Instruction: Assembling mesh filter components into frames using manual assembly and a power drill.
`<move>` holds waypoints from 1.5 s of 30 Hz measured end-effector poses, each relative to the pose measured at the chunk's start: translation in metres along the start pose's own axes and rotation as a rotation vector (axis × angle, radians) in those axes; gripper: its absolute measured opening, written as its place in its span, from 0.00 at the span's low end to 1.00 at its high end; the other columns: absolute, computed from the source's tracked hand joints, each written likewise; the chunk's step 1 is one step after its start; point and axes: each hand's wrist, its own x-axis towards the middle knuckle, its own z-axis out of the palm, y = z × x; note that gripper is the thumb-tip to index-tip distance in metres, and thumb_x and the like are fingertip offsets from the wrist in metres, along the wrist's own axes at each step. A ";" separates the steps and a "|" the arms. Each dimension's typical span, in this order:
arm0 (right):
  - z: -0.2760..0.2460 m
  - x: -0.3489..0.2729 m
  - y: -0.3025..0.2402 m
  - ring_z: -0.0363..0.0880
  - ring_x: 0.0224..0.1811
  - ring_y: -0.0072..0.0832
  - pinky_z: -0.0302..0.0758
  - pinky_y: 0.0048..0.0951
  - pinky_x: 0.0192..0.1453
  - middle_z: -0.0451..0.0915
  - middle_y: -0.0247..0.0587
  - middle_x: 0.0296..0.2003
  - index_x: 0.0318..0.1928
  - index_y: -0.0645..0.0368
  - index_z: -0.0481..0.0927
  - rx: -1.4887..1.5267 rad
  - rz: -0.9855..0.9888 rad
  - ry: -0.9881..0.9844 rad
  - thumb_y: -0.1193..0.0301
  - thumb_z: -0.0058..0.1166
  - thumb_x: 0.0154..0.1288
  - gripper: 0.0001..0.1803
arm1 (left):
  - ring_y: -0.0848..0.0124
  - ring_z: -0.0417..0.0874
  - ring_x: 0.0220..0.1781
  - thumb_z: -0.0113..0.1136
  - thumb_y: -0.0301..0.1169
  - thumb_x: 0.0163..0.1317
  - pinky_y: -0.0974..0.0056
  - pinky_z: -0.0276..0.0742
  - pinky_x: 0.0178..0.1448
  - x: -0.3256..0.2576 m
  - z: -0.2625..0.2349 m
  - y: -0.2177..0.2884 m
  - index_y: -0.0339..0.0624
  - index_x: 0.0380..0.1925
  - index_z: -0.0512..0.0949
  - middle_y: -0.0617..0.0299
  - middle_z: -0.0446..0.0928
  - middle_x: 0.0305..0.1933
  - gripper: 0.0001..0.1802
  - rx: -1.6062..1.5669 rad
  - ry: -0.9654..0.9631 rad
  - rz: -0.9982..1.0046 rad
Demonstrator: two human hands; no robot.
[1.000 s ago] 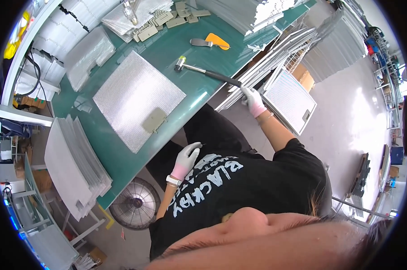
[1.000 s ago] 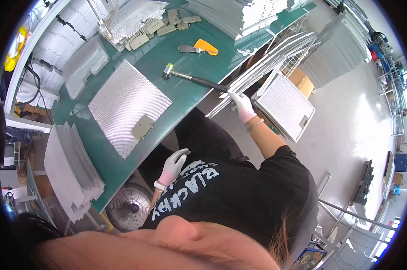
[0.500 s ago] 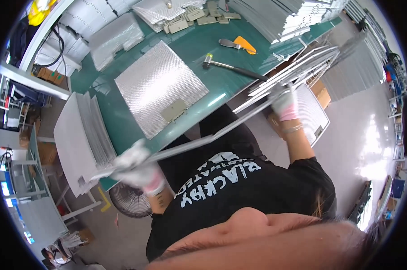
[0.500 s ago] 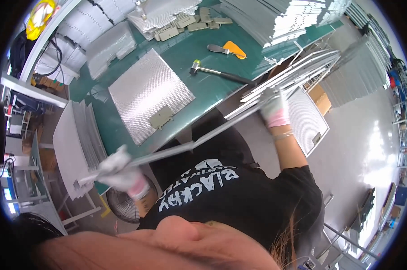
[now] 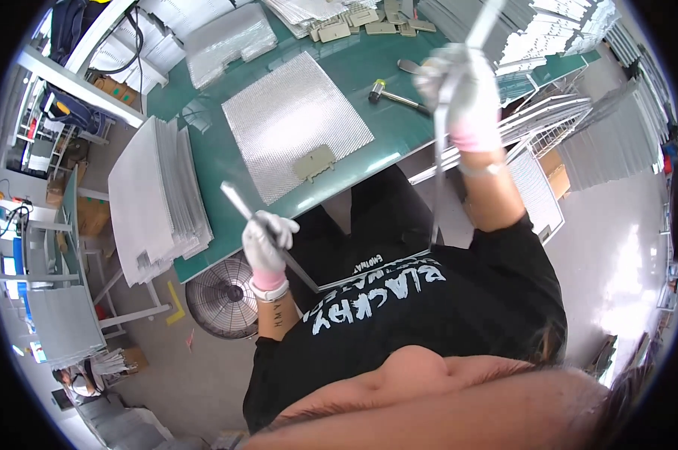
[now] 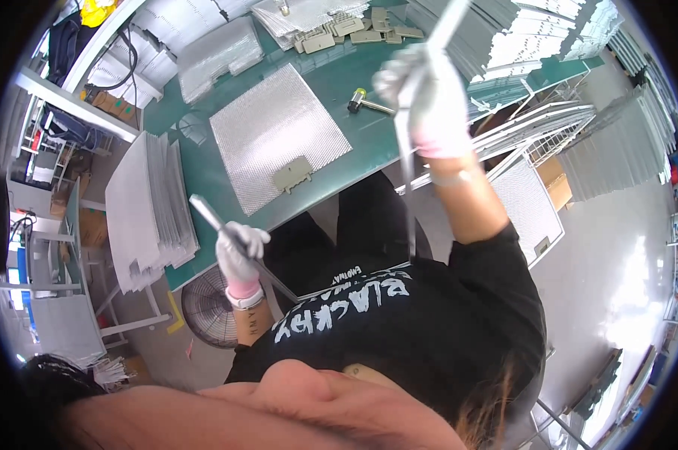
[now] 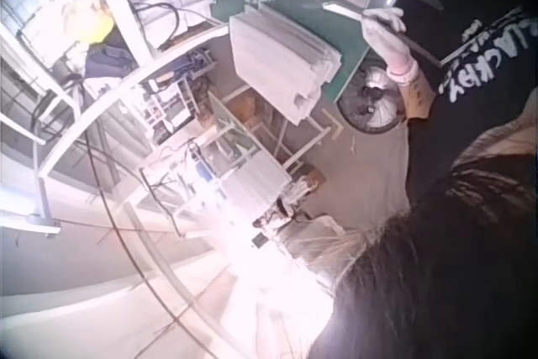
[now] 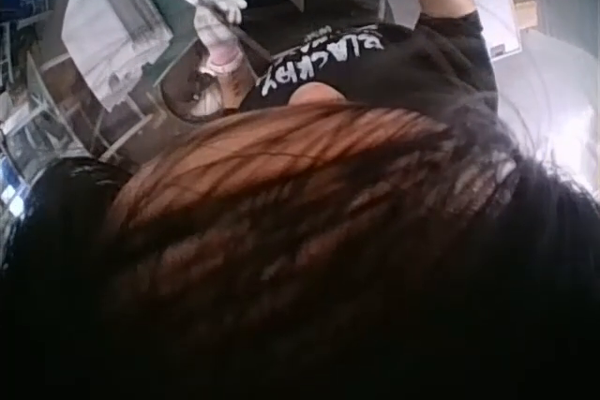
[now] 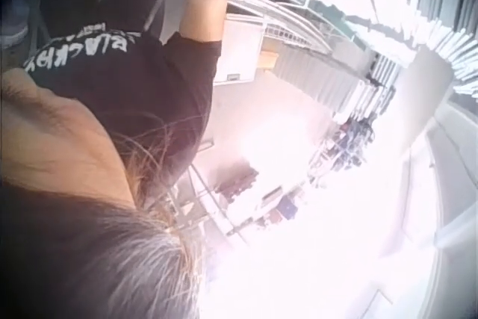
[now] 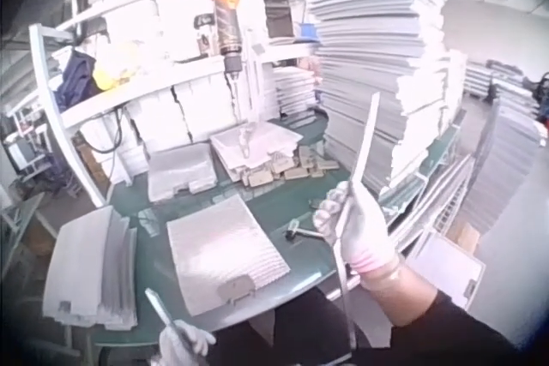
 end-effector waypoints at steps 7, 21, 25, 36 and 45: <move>-0.077 0.042 0.115 0.75 0.36 0.26 0.74 0.34 0.45 0.75 0.36 0.30 0.35 0.57 0.71 0.020 0.376 0.117 0.63 0.50 0.73 0.11 | 0.56 0.57 0.73 0.55 0.23 0.59 0.52 0.49 0.77 -0.017 0.013 -0.032 0.31 0.65 0.59 0.48 0.59 0.68 0.33 0.866 0.343 0.399; -0.065 -0.119 0.103 0.69 0.26 0.16 0.74 0.19 0.37 0.74 0.36 0.36 0.75 0.59 0.47 -0.702 0.310 -0.140 0.76 0.39 0.73 0.33 | 0.55 0.73 0.58 0.45 0.48 0.73 0.48 0.67 0.68 0.041 0.080 -0.128 0.35 0.53 0.68 0.51 0.73 0.52 0.25 -0.924 0.167 -0.482; -0.079 -0.101 0.128 0.63 0.20 0.15 0.73 0.20 0.33 0.72 0.35 0.33 0.76 0.56 0.47 -0.390 0.458 -0.169 0.73 0.37 0.76 0.31 | 0.56 0.72 0.58 0.48 0.42 0.72 0.50 0.68 0.67 0.116 0.085 -0.126 0.35 0.51 0.68 0.51 0.71 0.51 0.20 -1.015 0.232 -0.574; -0.078 -0.094 0.139 0.62 0.18 0.15 0.75 0.22 0.30 0.73 0.36 0.31 0.75 0.58 0.47 -0.403 0.482 -0.166 0.74 0.36 0.76 0.30 | 0.62 0.75 0.53 0.54 0.33 0.70 0.53 0.71 0.61 0.145 0.085 -0.146 0.36 0.47 0.72 0.54 0.74 0.47 0.12 -0.750 0.109 -0.402; -0.076 -0.043 0.129 0.70 0.17 0.15 0.74 0.19 0.24 0.76 0.35 0.29 0.73 0.60 0.54 -0.666 0.498 -0.328 0.74 0.40 0.73 0.30 | 0.65 0.80 0.46 0.56 0.29 0.69 0.60 0.78 0.53 0.136 0.088 -0.159 0.38 0.48 0.74 0.57 0.77 0.44 0.10 -0.627 0.165 -0.404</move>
